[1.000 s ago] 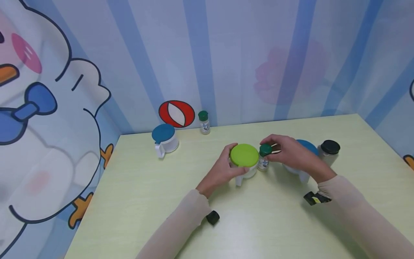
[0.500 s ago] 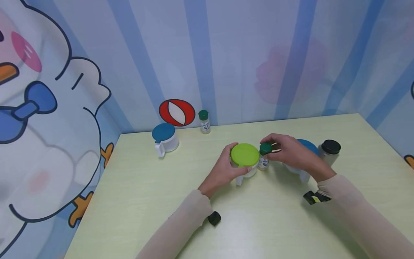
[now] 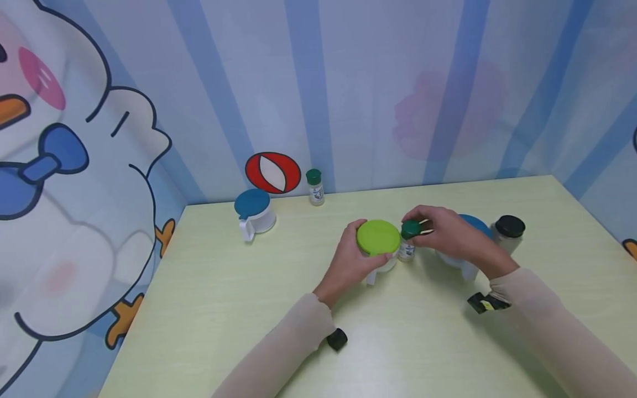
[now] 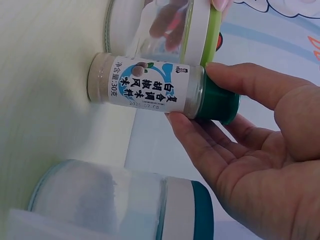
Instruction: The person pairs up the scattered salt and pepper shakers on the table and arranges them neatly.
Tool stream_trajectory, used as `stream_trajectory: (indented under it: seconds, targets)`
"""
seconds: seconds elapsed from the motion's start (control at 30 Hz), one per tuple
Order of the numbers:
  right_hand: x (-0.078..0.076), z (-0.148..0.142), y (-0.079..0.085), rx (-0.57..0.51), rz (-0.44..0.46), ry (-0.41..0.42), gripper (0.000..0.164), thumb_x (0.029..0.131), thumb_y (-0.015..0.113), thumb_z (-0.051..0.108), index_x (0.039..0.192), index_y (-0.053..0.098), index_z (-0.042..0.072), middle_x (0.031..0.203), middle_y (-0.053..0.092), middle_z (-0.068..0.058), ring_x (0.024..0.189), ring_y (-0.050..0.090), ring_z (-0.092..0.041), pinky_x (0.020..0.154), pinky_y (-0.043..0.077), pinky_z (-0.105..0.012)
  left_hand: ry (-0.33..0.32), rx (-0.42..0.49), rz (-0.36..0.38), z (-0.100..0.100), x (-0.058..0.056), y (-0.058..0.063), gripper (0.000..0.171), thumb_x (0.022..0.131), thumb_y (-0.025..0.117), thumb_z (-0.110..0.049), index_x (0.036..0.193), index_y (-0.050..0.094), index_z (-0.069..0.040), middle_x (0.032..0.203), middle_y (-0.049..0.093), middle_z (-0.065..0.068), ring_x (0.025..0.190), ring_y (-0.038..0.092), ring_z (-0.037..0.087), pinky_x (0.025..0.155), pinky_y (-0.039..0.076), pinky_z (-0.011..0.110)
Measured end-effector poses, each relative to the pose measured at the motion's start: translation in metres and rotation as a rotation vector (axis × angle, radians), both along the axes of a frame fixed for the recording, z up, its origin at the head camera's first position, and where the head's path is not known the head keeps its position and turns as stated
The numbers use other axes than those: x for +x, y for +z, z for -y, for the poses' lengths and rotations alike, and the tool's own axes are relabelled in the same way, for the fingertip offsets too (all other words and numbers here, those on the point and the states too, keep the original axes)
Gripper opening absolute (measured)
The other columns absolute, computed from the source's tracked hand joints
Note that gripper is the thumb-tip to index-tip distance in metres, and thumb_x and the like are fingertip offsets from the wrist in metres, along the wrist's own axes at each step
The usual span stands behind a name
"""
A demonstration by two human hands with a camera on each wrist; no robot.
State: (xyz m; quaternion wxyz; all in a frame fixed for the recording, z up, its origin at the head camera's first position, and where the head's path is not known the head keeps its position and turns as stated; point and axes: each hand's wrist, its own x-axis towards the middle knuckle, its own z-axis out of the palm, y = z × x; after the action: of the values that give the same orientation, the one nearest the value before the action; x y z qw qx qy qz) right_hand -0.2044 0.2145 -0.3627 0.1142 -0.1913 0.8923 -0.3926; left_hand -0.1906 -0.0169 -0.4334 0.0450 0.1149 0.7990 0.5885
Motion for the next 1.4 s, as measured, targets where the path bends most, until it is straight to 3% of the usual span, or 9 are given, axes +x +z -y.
stream_trajectory:
  seconds: [0.4,0.7,0.97,1.13,1.4]
  targets:
    - [-0.002,-0.003,0.000,0.018,-0.009,0.001,0.036,0.093,0.070,0.006,0.127,0.059,0.000,0.124,0.064,-0.017,0.118,0.064,-0.038,0.092,0.058,-0.045,0.069,-0.015,-0.016,-0.011,0.006,-0.001,0.087,0.081,0.084,-0.028,0.150,0.033,-0.011,0.138,0.045,0.004,0.119,0.053,0.018,0.106,0.047,0.039]
    - [-0.001,-0.002,0.004,0.026,0.001,0.034,0.045,0.094,0.071,0.008,0.136,0.055,0.001,0.132,0.061,-0.019,0.124,0.060,-0.038,0.094,0.057,-0.045,0.058,-0.028,0.025,-0.005,0.006,0.003,0.094,0.082,0.085,-0.035,0.155,0.029,-0.013,0.144,0.043,0.004,0.125,0.051,0.018,0.111,0.043,0.041]
    - [-0.003,0.002,0.018,-0.037,-0.034,0.071,0.051,0.096,0.072,0.023,0.140,0.053,0.006,0.143,0.057,-0.015,0.135,0.052,-0.037,0.111,0.043,-0.056,0.026,-0.022,0.054,0.021,0.006,0.008,0.093,0.087,0.079,-0.043,0.159,0.025,-0.021,0.155,0.039,0.000,0.147,0.034,0.020,0.121,0.030,0.050]
    - [-0.004,0.014,0.024,-0.021,-0.074,0.030,0.050,0.098,0.068,0.030,0.139,0.054,0.006,0.141,0.058,-0.015,0.135,0.052,-0.036,0.114,0.039,-0.056,-0.005,0.010,0.034,0.042,0.005,0.009,0.088,0.089,0.077,-0.040,0.159,0.025,-0.022,0.156,0.040,-0.001,0.148,0.032,0.020,0.123,0.028,0.046]
    - [-0.006,0.028,0.033,0.015,-0.096,-0.030,0.046,0.100,0.065,0.030,0.139,0.054,0.007,0.140,0.059,-0.015,0.139,0.048,-0.037,0.113,0.038,-0.058,0.019,-0.007,0.026,0.070,0.004,0.015,0.083,0.092,0.075,-0.035,0.158,0.027,-0.022,0.156,0.040,-0.001,0.147,0.034,0.022,0.121,0.031,0.047]
